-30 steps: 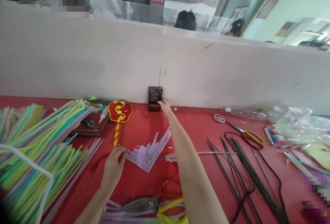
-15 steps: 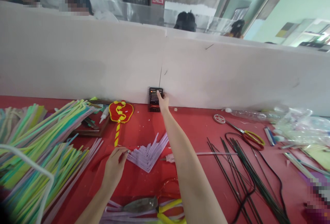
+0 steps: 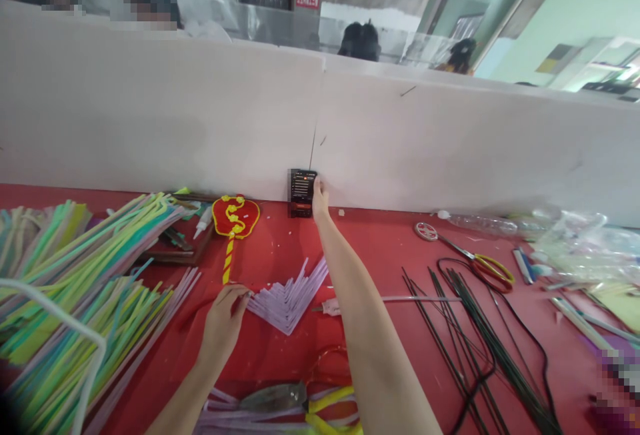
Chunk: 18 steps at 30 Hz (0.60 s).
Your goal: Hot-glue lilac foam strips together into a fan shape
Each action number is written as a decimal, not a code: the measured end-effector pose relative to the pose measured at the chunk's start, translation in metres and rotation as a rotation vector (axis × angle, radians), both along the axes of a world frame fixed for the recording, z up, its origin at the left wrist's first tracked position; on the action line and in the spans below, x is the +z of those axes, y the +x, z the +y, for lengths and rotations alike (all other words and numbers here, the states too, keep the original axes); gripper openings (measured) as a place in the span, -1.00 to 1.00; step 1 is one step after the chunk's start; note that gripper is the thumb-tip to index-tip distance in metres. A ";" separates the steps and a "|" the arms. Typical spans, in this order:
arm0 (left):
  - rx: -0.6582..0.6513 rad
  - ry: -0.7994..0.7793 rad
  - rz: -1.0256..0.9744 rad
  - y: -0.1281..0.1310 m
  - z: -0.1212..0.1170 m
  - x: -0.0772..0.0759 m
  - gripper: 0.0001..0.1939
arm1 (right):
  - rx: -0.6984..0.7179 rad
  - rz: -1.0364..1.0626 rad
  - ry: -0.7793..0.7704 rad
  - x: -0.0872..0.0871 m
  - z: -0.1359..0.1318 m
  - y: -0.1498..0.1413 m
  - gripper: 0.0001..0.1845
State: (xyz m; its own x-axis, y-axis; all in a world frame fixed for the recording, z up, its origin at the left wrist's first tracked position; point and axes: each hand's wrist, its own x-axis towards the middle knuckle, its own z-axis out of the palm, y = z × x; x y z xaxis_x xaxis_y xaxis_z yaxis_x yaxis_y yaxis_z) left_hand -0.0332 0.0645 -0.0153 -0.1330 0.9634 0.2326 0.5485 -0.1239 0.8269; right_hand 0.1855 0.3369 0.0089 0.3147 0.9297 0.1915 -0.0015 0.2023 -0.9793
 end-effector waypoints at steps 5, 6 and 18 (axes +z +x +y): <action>0.005 -0.023 -0.015 0.001 0.000 0.001 -0.77 | 0.017 0.004 0.022 0.000 -0.007 -0.001 -0.42; 0.002 -0.023 -0.017 0.001 0.000 0.002 -0.77 | 0.023 -0.003 0.029 0.000 -0.008 0.000 -0.43; 0.005 -0.019 -0.003 0.000 0.000 0.001 -0.78 | 0.012 -0.074 0.043 0.000 -0.009 0.000 -0.42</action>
State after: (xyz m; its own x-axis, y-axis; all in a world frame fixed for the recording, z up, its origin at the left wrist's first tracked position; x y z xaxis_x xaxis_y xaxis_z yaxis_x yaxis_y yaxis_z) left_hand -0.0336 0.0649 -0.0143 -0.1383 0.9671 0.2134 0.5465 -0.1052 0.8308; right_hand 0.1854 0.3277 0.0085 0.2871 0.9236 0.2541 0.0678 0.2450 -0.9672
